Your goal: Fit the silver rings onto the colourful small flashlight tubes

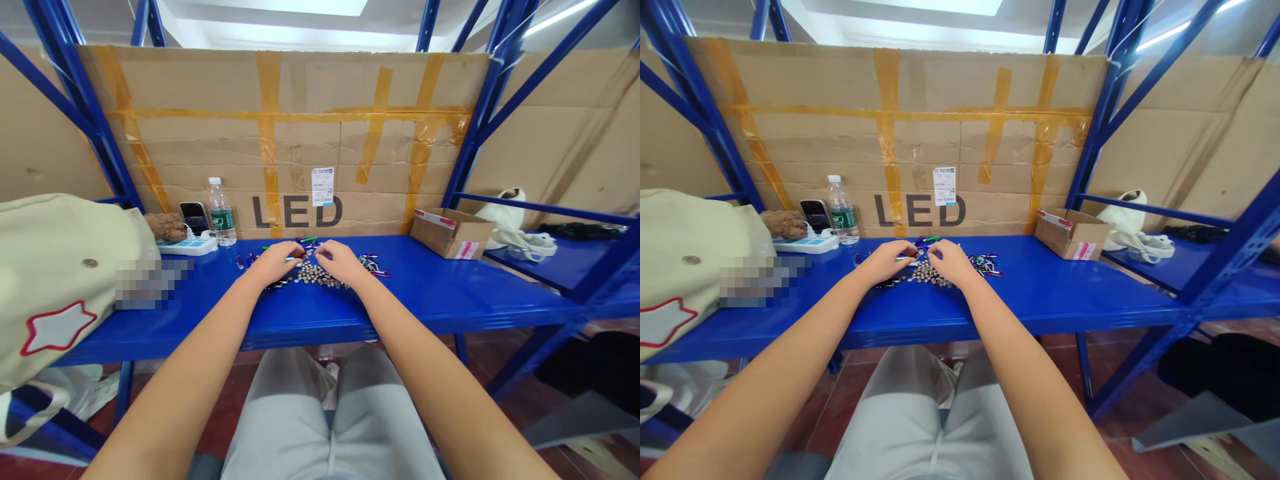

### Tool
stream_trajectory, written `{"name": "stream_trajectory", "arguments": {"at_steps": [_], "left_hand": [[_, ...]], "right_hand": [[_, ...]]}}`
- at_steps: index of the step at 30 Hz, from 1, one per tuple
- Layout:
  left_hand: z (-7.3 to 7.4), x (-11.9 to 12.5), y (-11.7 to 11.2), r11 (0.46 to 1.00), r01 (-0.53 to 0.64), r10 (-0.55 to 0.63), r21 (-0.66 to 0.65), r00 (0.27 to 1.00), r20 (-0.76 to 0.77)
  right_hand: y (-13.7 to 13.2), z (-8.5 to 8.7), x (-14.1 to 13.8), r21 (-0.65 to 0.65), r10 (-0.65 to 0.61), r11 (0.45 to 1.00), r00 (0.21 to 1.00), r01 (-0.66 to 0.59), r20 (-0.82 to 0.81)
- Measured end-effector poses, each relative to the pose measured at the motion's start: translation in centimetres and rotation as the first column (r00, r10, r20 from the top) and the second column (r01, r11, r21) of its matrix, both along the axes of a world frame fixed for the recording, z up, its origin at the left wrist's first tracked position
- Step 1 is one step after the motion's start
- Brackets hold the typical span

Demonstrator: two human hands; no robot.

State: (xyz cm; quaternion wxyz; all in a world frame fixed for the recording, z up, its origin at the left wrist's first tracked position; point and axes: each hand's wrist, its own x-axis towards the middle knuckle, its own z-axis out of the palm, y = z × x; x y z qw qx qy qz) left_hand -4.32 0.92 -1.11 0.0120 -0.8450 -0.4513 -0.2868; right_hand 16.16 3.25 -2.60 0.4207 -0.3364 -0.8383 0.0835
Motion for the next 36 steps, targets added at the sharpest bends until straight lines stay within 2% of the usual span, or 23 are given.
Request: {"name": "stream_trajectory", "arguments": {"at_steps": [4, 7, 18, 21, 24, 28, 32, 36], "left_hand": [[-0.1, -0.1, 0.2, 1.0, -0.016, 0.016, -0.003, 1.0, 0.006], [-0.2, -0.1, 0.1, 1.0, -0.02, 0.02, -0.007, 1.0, -0.003], [-0.3, -0.1, 0.2, 1.0, -0.015, 0.015, -0.016, 0.999, -0.029], [-0.3, 0.0, 0.2, 1.0, -0.012, 0.011, -0.016, 0.999, -0.03], [-0.4, 0.0, 0.3, 1.0, -0.016, 0.015, -0.016, 1.0, -0.027], [-0.5, -0.1, 0.4, 1.0, -0.012, 0.012, -0.015, 1.0, -0.022], [-0.4, -0.1, 0.3, 1.0, -0.017, 0.017, -0.017, 1.0, -0.014], [-0.4, 0.0, 0.2, 1.0, -0.005, 0.005, -0.004, 1.0, -0.015]], "right_hand": [[-0.4, -0.3, -0.1, -0.022, 0.118, 0.993, 0.968, -0.116, 0.221], [-0.5, -0.7, -0.1, -0.046, 0.16, 0.987, 0.936, -0.154, 0.312], [-1.1, -0.5, -0.6, -0.092, 0.102, 0.993, 0.898, -0.068, 0.428], [-1.1, -0.6, -0.8, -0.082, 0.106, 0.994, 0.898, -0.078, 0.428], [-0.6, -0.8, -0.8, -0.059, 0.103, 0.994, 0.922, -0.087, 0.372], [-0.1, -0.7, -0.5, 0.041, 0.045, 0.998, 0.991, -0.051, 0.122], [0.1, -0.3, -0.2, 0.14, 0.03, 0.99, 0.998, -0.021, -0.06], [-0.1, -0.1, -0.2, 0.186, 0.075, 0.981, 0.991, -0.052, -0.115]]}}
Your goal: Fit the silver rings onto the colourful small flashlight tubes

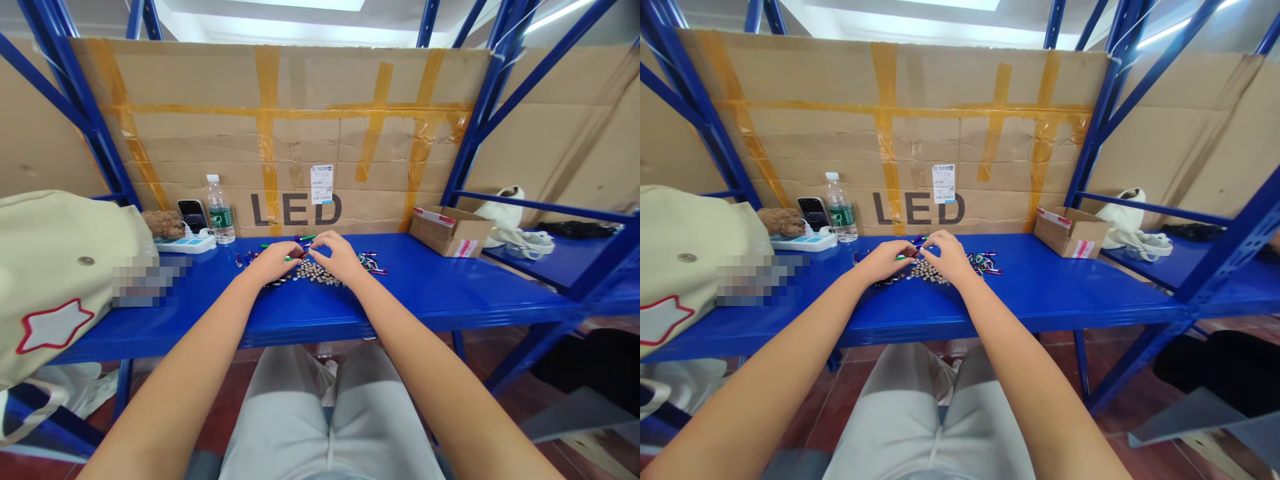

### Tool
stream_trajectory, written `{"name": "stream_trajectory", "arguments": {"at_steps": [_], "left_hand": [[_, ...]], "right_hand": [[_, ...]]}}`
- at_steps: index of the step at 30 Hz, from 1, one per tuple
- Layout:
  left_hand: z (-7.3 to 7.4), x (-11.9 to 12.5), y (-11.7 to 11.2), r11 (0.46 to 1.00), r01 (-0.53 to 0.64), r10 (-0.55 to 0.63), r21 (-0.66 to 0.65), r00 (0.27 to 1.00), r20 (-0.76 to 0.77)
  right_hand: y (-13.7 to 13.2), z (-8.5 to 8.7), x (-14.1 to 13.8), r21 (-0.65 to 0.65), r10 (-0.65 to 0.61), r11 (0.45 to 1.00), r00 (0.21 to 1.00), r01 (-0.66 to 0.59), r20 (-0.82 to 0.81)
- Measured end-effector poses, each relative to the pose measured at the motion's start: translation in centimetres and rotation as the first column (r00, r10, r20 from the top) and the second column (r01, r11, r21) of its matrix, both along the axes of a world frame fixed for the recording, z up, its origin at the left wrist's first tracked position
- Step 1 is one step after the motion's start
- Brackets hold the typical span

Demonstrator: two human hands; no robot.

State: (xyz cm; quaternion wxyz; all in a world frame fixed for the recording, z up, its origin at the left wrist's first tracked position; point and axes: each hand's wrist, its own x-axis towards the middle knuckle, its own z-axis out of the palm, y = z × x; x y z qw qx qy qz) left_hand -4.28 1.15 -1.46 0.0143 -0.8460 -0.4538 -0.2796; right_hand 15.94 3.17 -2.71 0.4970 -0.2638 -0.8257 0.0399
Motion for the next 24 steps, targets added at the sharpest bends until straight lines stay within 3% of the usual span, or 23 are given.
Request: {"name": "stream_trajectory", "arguments": {"at_steps": [7, 13, 18, 21, 24], "left_hand": [[0.0, 0.0, -0.1, 1.0, 0.009, -0.009, -0.025, 1.0, 0.024], [0.1, 0.0, 0.0, 0.999, -0.029, 0.03, -0.036, 0.999, 0.025], [0.2, -0.5, 0.2, 0.972, -0.234, 0.235, -0.025, 0.97, 0.067], [0.2, -0.9, 0.3, 0.916, -0.398, 0.4, -0.045, 0.907, 0.131], [0.2, -1.2, 0.3, 0.894, -0.448, 0.447, -0.034, 0.88, 0.16]], "right_hand": [[-0.2, 0.1, 0.1, -0.036, 0.009, 0.999, 1.0, -0.008, 0.026], [0.2, 0.7, 0.9, -0.095, -0.111, 0.989, 0.994, 0.111, 0.009], [0.3, 0.6, 2.3, -0.247, -0.264, 0.923, 0.952, 0.295, 0.152], [0.0, 0.3, 3.4, -0.283, -0.23, 0.905, 0.925, 0.318, 0.303], [0.0, 0.2, 4.3, -0.293, -0.201, 0.906, 0.919, 0.306, 0.339]]}}
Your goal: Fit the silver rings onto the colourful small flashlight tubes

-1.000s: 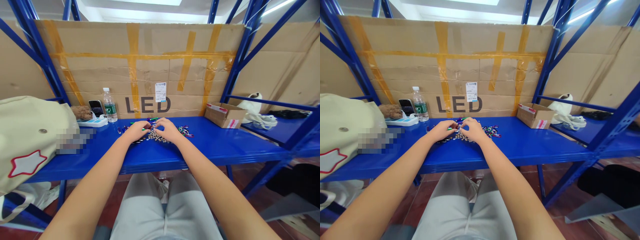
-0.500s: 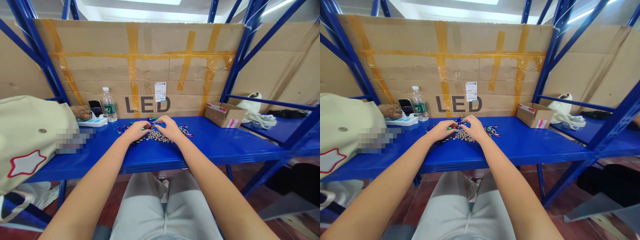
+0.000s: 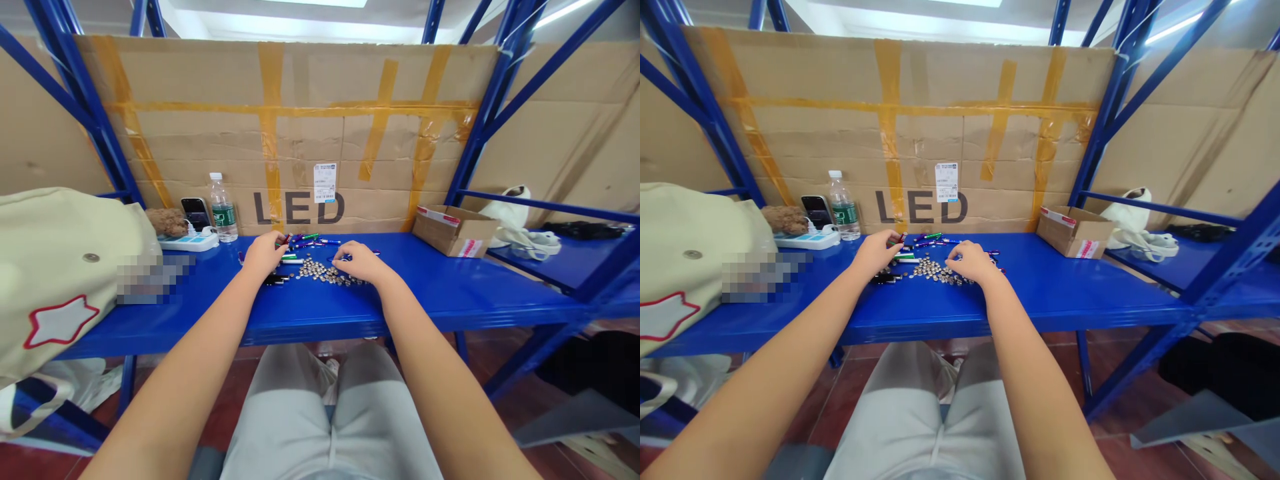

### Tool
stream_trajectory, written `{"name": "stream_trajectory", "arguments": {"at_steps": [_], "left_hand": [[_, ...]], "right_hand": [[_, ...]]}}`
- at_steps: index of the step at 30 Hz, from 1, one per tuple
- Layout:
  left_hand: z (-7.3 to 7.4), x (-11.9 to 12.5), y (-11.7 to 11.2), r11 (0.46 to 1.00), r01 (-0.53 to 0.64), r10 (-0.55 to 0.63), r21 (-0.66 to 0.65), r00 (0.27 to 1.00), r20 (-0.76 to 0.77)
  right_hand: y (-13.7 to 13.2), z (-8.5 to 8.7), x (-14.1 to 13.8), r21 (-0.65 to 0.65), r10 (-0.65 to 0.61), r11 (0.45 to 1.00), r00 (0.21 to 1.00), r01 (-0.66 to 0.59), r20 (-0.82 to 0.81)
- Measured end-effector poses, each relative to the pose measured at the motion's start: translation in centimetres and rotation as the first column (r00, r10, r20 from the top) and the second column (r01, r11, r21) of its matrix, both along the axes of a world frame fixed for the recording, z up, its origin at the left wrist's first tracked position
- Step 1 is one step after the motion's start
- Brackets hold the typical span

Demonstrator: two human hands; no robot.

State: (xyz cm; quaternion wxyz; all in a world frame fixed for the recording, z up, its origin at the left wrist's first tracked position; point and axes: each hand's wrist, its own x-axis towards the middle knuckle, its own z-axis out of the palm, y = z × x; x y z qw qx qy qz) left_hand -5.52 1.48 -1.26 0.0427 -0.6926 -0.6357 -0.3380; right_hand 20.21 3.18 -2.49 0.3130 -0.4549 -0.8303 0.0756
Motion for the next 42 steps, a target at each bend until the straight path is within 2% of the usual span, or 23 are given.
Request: {"name": "stream_trajectory", "arguments": {"at_steps": [3, 9, 13, 16, 19, 21, 23, 30, 33, 38, 42], "left_hand": [[-0.2, -0.1, 0.2, 0.998, 0.06, -0.06, 0.016, 0.998, 0.006], [-0.7, -0.1, 0.6, 0.982, 0.189, -0.189, 0.012, 0.982, -0.009], [-0.7, 0.1, 0.6, 0.981, 0.195, -0.196, -0.018, 0.981, -0.016], [-0.6, 0.2, 0.5, 0.973, 0.227, -0.228, -0.03, 0.973, -0.04], [-0.4, 0.6, 0.2, 0.952, 0.301, -0.305, -0.054, 0.948, -0.089], [-0.3, 0.8, 0.0, 0.934, 0.35, -0.357, -0.075, 0.927, -0.118], [-0.3, 1.1, -0.2, 0.921, 0.378, -0.388, -0.092, 0.914, -0.122], [-0.3, 1.4, -0.5, 0.884, 0.461, -0.467, -0.079, 0.88, -0.088], [-0.3, 1.4, -0.4, 0.886, 0.459, -0.463, -0.064, 0.881, -0.095], [-0.2, 1.6, -0.5, 0.889, 0.454, -0.458, -0.062, 0.886, -0.076], [-0.3, 1.8, -0.7, 0.9, 0.428, -0.432, -0.083, 0.9, -0.05]], "right_hand": [[-0.1, 0.1, 0.7, 0.015, 0.025, 1.0, 0.999, -0.025, -0.023], [-1.5, -0.9, 2.6, -0.088, 0.166, 0.982, 0.986, -0.166, -0.008], [-2.2, -2.1, 3.5, -0.055, 0.116, 0.992, 0.993, -0.118, -0.033], [-2.3, -2.1, 3.4, -0.052, 0.107, 0.993, 0.994, -0.108, -0.026], [-2.4, -1.4, 2.8, 0.049, 0.08, 0.996, 0.989, -0.075, -0.126], [-2.5, -0.8, 2.1, 0.126, 0.096, 0.989, 0.976, -0.071, -0.198], [-2.5, -0.2, 1.2, 0.149, 0.13, 0.984, 0.961, -0.095, -0.243], [-0.6, 0.8, -3.5, -0.039, 0.21, 0.967, 0.876, -0.251, -0.433], [0.2, 0.6, -5.0, -0.035, 0.24, 0.959, 0.869, -0.282, -0.432], [0.4, 0.0, -5.3, 0.154, 0.227, 0.971, 0.903, -0.182, -0.365], [0.5, -0.4, -5.1, 0.154, 0.245, 0.967, 0.898, -0.201, -0.365]]}}
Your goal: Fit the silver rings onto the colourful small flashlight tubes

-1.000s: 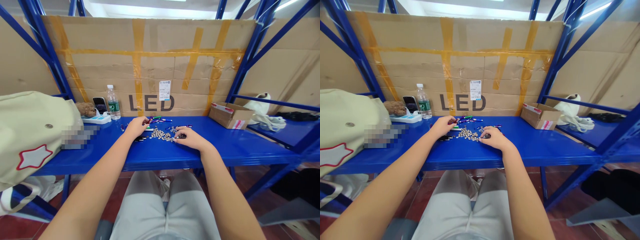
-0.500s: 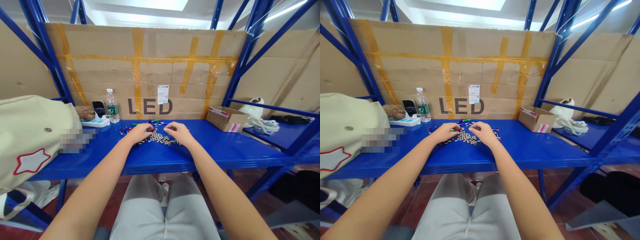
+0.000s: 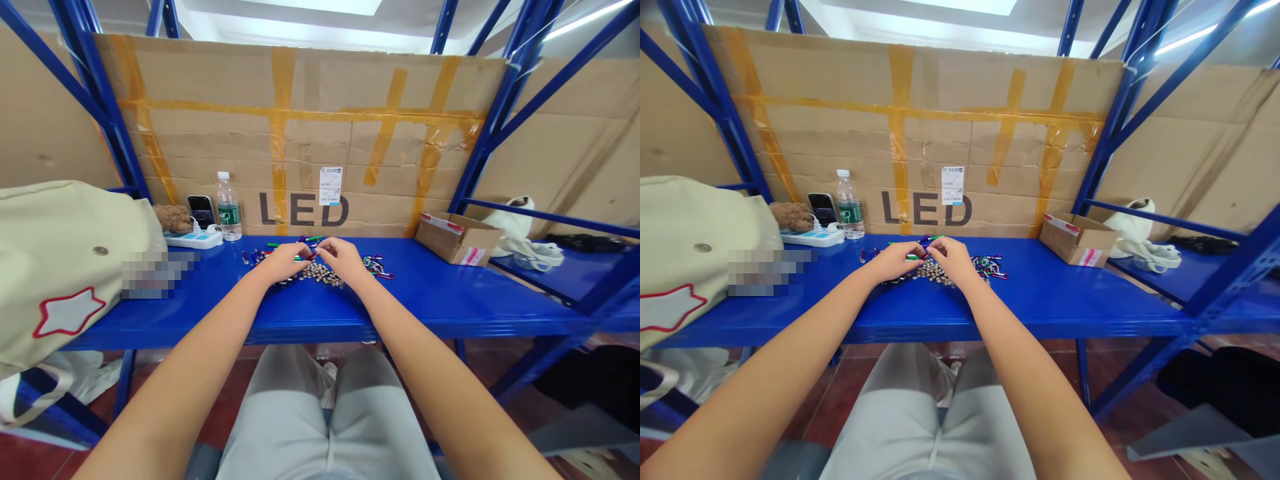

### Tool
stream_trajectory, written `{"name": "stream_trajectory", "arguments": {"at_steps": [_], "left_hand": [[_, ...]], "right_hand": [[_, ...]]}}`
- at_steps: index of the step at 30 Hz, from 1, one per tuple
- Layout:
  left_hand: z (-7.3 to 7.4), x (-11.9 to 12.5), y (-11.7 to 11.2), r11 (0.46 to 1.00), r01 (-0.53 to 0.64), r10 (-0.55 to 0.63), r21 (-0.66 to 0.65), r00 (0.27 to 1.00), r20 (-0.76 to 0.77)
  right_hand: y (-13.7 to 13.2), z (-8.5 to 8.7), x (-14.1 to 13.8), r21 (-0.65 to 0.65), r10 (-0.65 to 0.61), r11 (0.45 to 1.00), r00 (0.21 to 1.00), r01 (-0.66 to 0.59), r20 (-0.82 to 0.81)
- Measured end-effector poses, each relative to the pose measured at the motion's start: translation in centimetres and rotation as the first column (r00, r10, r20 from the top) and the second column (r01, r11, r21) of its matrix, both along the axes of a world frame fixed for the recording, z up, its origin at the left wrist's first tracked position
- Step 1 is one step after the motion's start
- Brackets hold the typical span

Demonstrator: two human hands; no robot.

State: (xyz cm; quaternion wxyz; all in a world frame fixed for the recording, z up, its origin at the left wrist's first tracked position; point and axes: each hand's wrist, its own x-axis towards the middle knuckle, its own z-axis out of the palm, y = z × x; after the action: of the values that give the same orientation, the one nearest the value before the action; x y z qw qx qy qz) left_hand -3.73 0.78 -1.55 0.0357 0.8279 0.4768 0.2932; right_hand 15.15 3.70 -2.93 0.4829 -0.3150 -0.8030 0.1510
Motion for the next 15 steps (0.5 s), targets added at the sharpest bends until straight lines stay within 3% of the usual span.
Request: {"name": "stream_trajectory", "arguments": {"at_steps": [9, 12, 15], "left_hand": [[-0.2, 0.6, -0.2, 0.988, 0.147, -0.133, -0.044, 0.963, 0.236], [-0.1, 1.1, -0.4, 0.991, 0.098, -0.112, 0.086, 0.975, 0.19], [-0.1, 1.5, -0.6, 0.96, 0.074, -0.097, 0.272, 0.993, 0.07]], "right_hand": [[-0.1, -0.1, 0.4, -0.067, 0.072, 0.994, 0.984, -0.084, -0.16], [-0.5, 0.1, 0.5, -0.095, 0.079, 0.99, 0.974, -0.101, -0.212], [-0.5, 0.2, 0.4, -0.178, 0.083, 0.974, 0.953, -0.139, -0.29]]}}
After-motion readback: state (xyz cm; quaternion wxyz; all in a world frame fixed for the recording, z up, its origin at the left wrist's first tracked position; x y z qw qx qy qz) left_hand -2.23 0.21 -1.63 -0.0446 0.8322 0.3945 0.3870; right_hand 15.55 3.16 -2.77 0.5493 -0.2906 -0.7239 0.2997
